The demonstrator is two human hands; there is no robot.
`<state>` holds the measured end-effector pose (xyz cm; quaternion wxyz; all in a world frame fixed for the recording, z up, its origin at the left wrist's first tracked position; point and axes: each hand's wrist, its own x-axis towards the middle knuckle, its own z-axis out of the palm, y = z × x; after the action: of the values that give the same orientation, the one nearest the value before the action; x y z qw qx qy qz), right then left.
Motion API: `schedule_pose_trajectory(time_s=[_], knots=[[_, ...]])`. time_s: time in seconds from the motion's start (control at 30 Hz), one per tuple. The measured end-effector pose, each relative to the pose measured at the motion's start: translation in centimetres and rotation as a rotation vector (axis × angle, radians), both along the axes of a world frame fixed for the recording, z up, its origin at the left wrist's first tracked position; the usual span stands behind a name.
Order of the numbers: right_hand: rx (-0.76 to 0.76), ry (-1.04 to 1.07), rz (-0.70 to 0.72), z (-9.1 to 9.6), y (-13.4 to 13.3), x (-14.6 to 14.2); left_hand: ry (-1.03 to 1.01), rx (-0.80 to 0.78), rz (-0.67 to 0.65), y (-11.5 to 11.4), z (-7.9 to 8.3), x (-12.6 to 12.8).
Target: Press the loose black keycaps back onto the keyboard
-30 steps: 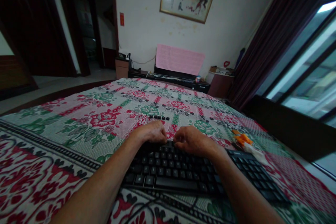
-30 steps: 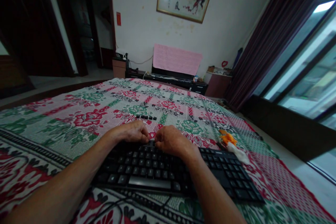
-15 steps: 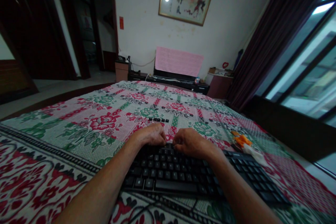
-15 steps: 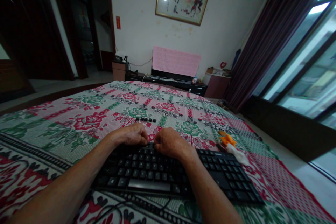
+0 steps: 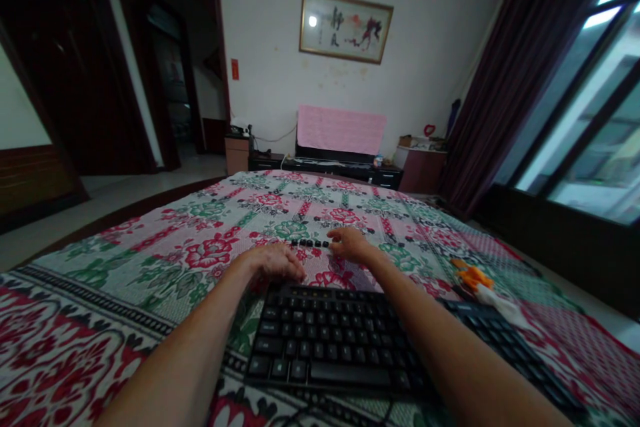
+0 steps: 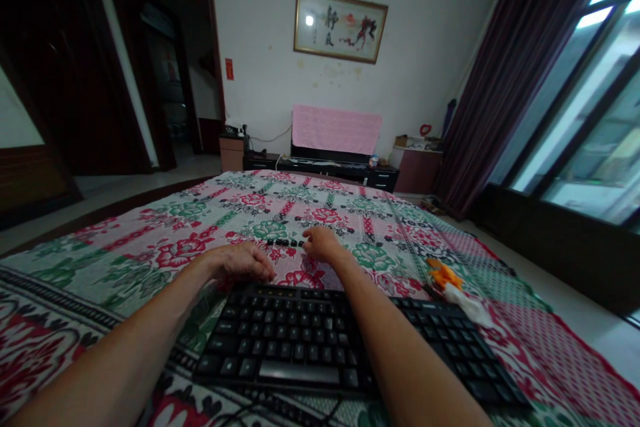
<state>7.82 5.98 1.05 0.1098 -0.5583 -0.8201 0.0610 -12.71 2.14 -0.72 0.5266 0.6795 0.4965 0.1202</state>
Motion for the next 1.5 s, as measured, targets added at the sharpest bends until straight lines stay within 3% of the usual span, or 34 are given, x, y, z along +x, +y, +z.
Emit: schedule_pose_trajectory(time_s=[0.13, 0.3, 0.5, 0.63, 0.77, 0.9, 1.17, 1.37, 1.5], knots=[[-0.010, -0.011, -0.036, -1.4, 1.6, -0.7, 0.011, -0.010, 0.015, -0.6, 0.3, 0.2], [-0.002, 0.016, -0.048, -1.2, 0.9, -0.6, 0.074, 0.078, -0.089, -2.1, 1.6, -0.3], [-0.065, 0.145, 0.065, 0.3, -3.7, 0.5, 0.162, 0.170, -0.087, -3.0, 1.6, -0.6], [-0.288, 0.397, 0.218, 1.3, -7.6, 0.6, 0.199, 0.171, -0.055, -2.9, 1.4, -0.1], [-0.315, 0.353, 0.212, 1.5, -9.3, 0.4, 0.180, 0.157, -0.027, -2.8, 1.3, 0.0], [-0.291, 0.274, 0.183, 0.9, -9.0, 0.4, 0.169, 0.164, -0.006, -2.8, 1.1, 0.0], [-0.363, 0.313, 0.162, 0.6, -8.5, 0.1, 0.151, 0.188, 0.000, -2.9, 1.0, 0.0], [-0.416, 0.357, 0.198, 0.6, -8.1, 0.5, 0.100, 0.270, -0.057, -3.9, 2.3, 2.2], [-0.454, 0.380, 0.225, 0.0, -7.5, 1.0, 0.130, 0.310, -0.067, -4.2, 2.3, 3.5]])
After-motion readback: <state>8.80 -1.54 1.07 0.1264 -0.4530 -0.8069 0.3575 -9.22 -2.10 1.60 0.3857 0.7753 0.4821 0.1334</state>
